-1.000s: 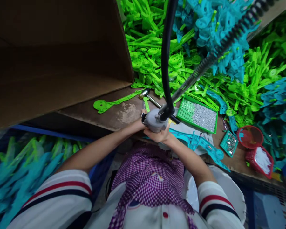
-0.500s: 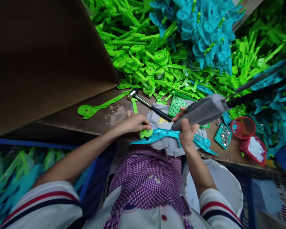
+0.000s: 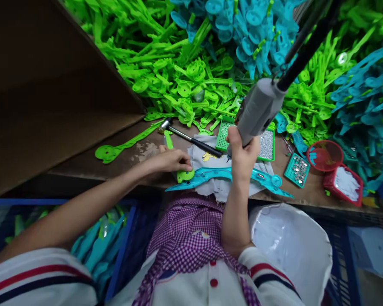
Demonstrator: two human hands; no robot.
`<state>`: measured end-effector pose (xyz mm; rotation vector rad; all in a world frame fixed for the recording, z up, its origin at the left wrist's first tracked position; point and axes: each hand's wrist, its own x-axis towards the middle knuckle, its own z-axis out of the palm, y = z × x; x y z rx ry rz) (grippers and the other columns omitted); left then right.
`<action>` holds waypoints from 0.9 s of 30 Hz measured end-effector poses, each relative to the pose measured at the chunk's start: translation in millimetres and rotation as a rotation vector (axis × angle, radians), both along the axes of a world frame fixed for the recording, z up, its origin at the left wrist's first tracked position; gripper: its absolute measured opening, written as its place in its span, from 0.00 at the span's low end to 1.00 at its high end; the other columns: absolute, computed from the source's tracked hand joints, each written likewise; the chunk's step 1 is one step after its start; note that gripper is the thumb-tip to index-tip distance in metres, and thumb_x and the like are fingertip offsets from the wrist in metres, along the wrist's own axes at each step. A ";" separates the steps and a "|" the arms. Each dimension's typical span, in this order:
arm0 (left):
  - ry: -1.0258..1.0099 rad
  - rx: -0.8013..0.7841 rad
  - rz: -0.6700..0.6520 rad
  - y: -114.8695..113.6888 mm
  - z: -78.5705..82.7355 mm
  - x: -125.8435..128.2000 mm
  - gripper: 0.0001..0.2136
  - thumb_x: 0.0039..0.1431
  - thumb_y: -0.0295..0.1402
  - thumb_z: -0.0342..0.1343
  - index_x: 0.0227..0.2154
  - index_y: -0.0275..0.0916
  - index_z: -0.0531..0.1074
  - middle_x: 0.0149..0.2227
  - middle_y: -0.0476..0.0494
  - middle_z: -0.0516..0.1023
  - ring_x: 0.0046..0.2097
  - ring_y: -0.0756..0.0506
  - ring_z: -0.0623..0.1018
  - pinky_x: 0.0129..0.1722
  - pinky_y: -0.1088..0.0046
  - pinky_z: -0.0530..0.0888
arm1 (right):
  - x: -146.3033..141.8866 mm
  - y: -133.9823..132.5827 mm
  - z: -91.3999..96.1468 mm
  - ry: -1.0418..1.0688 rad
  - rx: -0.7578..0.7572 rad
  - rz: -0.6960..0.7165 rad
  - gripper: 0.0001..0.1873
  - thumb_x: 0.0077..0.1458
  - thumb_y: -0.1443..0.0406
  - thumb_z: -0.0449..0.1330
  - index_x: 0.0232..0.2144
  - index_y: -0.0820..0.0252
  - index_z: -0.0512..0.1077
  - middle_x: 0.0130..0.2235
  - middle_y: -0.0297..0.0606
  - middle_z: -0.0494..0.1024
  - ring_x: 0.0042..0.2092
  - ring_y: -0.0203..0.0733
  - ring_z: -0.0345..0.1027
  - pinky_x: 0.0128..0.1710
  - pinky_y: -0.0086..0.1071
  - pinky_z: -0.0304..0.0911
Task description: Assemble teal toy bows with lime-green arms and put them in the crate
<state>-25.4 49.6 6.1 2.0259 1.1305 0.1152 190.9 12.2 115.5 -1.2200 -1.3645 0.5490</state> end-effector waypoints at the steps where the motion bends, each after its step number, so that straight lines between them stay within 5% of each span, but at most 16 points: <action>1: -0.016 -0.001 0.001 -1.1 1.1 0.5 0.14 0.53 0.48 0.62 0.27 0.42 0.80 0.27 0.45 0.81 0.34 0.41 0.76 0.38 0.70 0.59 | 2.4 1.2 -1.0 -0.050 0.033 -0.018 0.24 0.64 0.52 0.57 0.57 0.56 0.66 0.44 0.41 0.74 0.44 0.42 0.72 0.44 0.38 0.72; 6: -0.125 0.040 0.115 -26.9 4.1 -0.1 0.18 0.58 0.51 0.58 0.32 0.42 0.81 0.31 0.43 0.82 0.38 0.41 0.77 0.39 0.69 0.64 | 26.8 -35.2 -35.6 -0.240 0.170 -0.299 0.30 0.66 0.56 0.55 0.67 0.53 0.55 0.59 0.50 0.66 0.60 0.48 0.65 0.57 0.47 0.67; 11: -0.136 0.126 0.211 -59.3 -0.3 -0.1 0.18 0.63 0.50 0.54 0.33 0.42 0.81 0.36 0.41 0.83 0.41 0.40 0.78 0.41 0.68 0.67 | 44.9 -90.4 -95.6 -0.839 -0.071 0.245 0.29 0.63 0.54 0.61 0.64 0.50 0.64 0.66 0.46 0.66 0.68 0.53 0.58 0.66 0.55 0.53; 14: -0.100 0.186 0.249 -61.5 -0.4 -3.5 0.17 0.63 0.49 0.54 0.33 0.43 0.81 0.37 0.40 0.83 0.43 0.38 0.78 0.44 0.65 0.67 | 36.6 -97.5 -115.4 -0.988 -0.147 0.325 0.25 0.66 0.57 0.57 0.63 0.52 0.65 0.66 0.44 0.68 0.68 0.53 0.58 0.64 0.51 0.56; 22: 0.014 0.257 0.328 -34.9 -19.1 -51.5 0.17 0.61 0.51 0.56 0.38 0.46 0.83 0.43 0.41 0.84 0.48 0.35 0.79 0.51 0.59 0.65 | -29.1 -76.5 -127.9 -0.968 -0.185 0.239 0.21 0.68 0.57 0.54 0.59 0.56 0.69 0.64 0.45 0.71 0.65 0.52 0.61 0.58 0.47 0.60; 27: -0.042 0.243 0.314 -34.1 -29.9 -62.7 0.19 0.62 0.53 0.54 0.41 0.45 0.81 0.46 0.41 0.83 0.50 0.35 0.78 0.54 0.59 0.67 | 0.2 -104.5 -108.8 -0.857 -0.044 0.193 0.20 0.67 0.60 0.56 0.60 0.53 0.69 0.63 0.43 0.72 0.66 0.47 0.62 0.62 0.44 0.56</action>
